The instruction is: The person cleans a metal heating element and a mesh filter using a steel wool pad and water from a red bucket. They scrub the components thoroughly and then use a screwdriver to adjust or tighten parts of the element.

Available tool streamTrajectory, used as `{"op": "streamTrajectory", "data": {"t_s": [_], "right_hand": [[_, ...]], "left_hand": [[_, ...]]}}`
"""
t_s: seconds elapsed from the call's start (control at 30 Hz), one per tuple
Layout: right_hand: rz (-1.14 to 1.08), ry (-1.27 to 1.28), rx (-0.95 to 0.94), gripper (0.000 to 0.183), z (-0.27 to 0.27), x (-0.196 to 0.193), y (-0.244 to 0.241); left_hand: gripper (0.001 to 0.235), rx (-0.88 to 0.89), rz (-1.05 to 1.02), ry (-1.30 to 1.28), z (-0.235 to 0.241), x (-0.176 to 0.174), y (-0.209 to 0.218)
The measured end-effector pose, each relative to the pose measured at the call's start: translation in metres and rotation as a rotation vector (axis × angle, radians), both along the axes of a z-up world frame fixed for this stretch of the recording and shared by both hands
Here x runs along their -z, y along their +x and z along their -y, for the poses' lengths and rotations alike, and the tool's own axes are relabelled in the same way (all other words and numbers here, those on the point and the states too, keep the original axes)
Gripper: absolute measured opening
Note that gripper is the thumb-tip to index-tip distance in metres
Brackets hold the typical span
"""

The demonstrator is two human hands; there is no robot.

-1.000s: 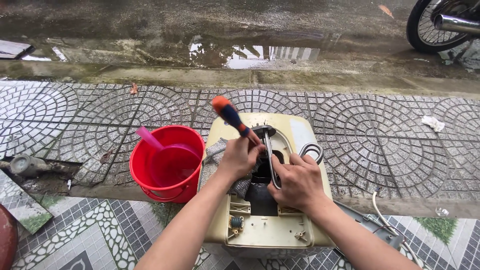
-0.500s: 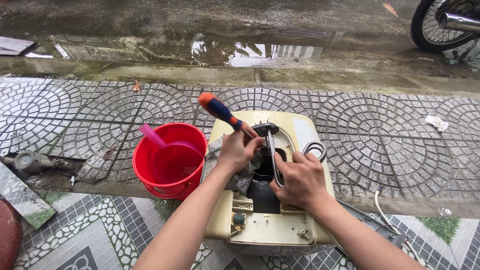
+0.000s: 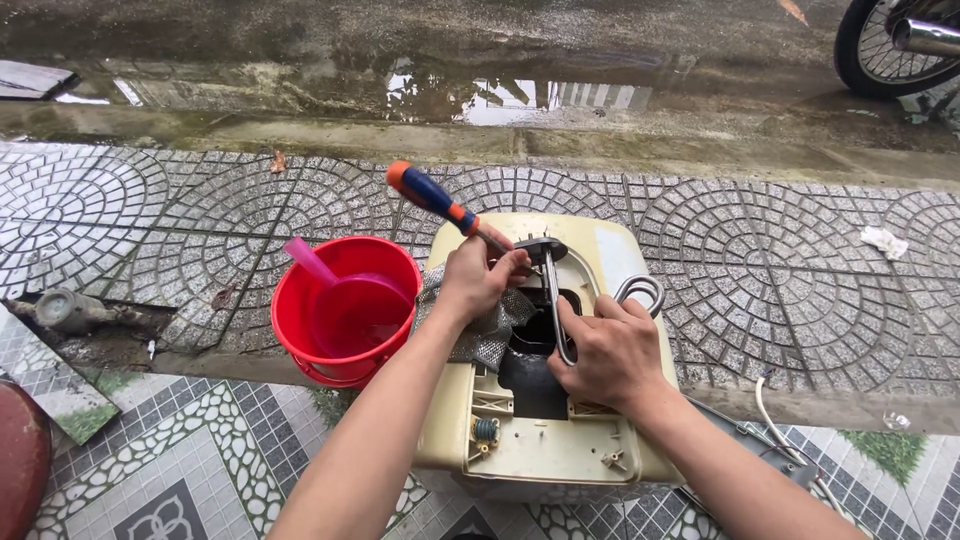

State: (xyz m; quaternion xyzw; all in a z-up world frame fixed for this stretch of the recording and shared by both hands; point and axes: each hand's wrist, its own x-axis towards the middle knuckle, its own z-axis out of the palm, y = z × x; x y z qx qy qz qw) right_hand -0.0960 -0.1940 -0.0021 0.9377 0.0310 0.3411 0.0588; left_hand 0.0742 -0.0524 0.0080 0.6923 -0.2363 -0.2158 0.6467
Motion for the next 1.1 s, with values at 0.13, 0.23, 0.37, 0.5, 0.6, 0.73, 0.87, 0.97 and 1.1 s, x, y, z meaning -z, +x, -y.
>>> {"op": "streamTrajectory", "data": {"t_s": [0.13, 0.23, 0.37, 0.5, 0.6, 0.73, 0.87, 0.97, 1.1], "right_hand": [[0.004, 0.002, -0.006, 0.058, -0.002, -0.003, 0.0], [0.016, 0.004, -0.009, 0.056, -0.003, -0.006, 0.0], [0.001, 0.027, 0.005, 0.055, -0.003, -0.005, -0.001], [-0.003, 0.021, 0.014, 0.055, -0.001, -0.001, 0.0], [-0.006, 0.03, 0.024, 0.055, -0.001, -0.002, 0.0], [-0.033, 0.027, 0.037, 0.057, 0.001, 0.001, -0.002], [-0.038, 0.011, 0.038, 0.057, -0.001, 0.001, -0.002], [-0.041, 0.027, 0.042, 0.057, -0.002, 0.0, -0.003], [-0.046, 0.056, 0.056, 0.057, -0.001, 0.001, -0.002]], "left_hand": [[0.025, 0.087, 0.029, 0.104, -0.006, -0.011, -0.002], [0.024, 0.128, 0.052, 0.122, -0.007, -0.016, -0.006], [0.024, 0.078, 0.047, 0.052, -0.003, 0.001, 0.001], [0.024, 0.131, 0.091, 0.112, -0.004, -0.007, -0.005], [0.025, 0.159, 0.042, 0.107, -0.005, -0.008, -0.004], [0.024, 0.075, -0.001, 0.015, -0.001, -0.003, -0.005], [0.025, 0.071, 0.087, 0.112, -0.002, -0.005, -0.005], [0.025, 0.057, 0.063, 0.121, 0.001, -0.004, -0.002], [0.025, 0.028, 0.084, 0.076, 0.002, -0.004, -0.004]]}}
